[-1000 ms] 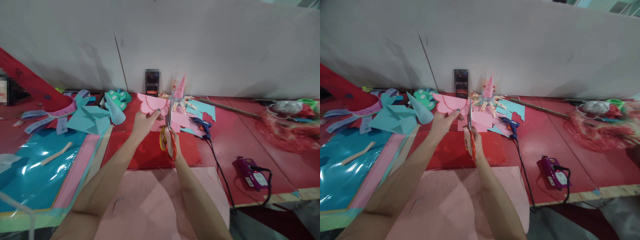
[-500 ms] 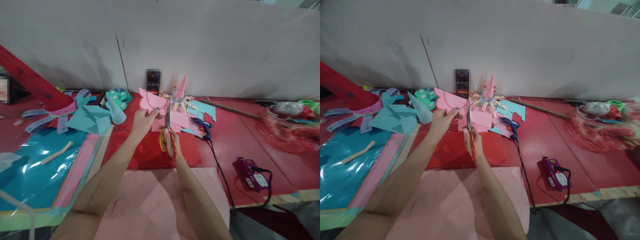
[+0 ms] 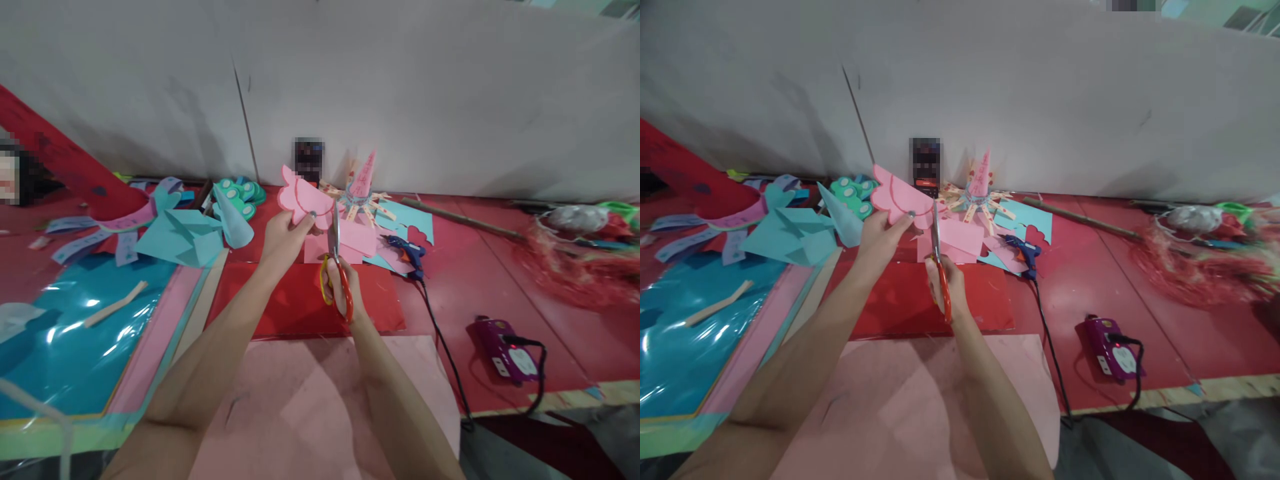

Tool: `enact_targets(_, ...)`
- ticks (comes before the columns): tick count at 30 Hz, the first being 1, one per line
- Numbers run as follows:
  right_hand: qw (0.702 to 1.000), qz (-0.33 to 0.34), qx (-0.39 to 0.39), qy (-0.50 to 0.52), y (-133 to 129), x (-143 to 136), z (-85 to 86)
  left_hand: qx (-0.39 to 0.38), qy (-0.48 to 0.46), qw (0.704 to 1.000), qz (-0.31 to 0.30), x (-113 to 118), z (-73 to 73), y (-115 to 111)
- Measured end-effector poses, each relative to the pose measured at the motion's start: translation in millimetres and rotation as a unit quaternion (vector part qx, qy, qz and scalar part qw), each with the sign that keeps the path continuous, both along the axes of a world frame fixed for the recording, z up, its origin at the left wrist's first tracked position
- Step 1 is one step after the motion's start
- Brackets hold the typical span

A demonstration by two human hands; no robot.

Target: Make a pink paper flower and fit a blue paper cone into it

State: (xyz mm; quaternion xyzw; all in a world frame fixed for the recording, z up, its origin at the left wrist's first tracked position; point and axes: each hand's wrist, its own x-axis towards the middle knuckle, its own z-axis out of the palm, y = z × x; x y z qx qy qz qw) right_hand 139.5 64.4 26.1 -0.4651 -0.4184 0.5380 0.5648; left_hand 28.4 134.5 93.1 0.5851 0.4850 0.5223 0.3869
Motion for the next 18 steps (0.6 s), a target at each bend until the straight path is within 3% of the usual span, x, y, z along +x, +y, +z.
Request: enact_targets(18,1.000,0.008,-0.001,-0.022,-3.9,-2.3,5.2,0.047,0.041,0.997,0.049,-4.0,7.5,-1.6)
